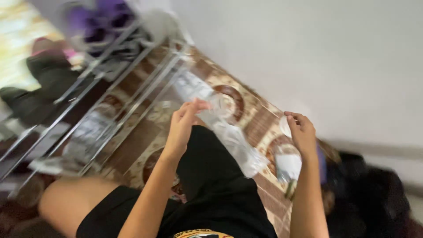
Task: The person assembles a metal shoe rack by positioning it against the wall, marking locations with a pencil, cutting adhesive pads with scissors, and attaching the rack to the wall using the pads.
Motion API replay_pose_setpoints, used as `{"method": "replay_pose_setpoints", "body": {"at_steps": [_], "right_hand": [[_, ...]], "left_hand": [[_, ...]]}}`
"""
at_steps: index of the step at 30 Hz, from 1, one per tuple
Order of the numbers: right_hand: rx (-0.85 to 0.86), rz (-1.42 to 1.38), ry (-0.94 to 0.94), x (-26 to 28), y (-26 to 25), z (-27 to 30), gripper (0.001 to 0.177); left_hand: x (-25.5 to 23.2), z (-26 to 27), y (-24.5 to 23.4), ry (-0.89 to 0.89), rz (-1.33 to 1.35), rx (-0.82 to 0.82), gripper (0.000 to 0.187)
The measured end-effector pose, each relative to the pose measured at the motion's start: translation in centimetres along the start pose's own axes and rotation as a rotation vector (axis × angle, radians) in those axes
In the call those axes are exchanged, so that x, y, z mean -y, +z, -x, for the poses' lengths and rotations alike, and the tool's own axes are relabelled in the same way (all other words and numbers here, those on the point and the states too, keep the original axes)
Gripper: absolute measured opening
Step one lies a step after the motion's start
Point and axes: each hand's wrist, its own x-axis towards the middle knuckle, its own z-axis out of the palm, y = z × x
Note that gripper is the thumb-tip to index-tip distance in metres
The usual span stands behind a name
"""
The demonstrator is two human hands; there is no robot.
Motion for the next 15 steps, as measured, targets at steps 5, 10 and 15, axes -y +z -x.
{"method": "replay_pose_setpoints", "body": {"at_steps": [5, 10, 15], "right_hand": [[-0.151, 0.004, 0.296, -11.7, -2.8, 4.0, 0.027], [-0.386, 0.155, 0.551, -27.7, -2.6, 10.2, 0.025], [-0.695, 0.256, 0.874, -37.8, -0.6, 16.8, 0.020]], "left_hand": [[2.7, -1.8, 7.6, -0.312, -0.081, 0.131, 0.061], [6.8, -1.9, 14.1, -0.461, -0.057, 0.258, 0.059], [9.4, -0.5, 19.6, -0.522, -0.083, 0.366, 0.056]]}}
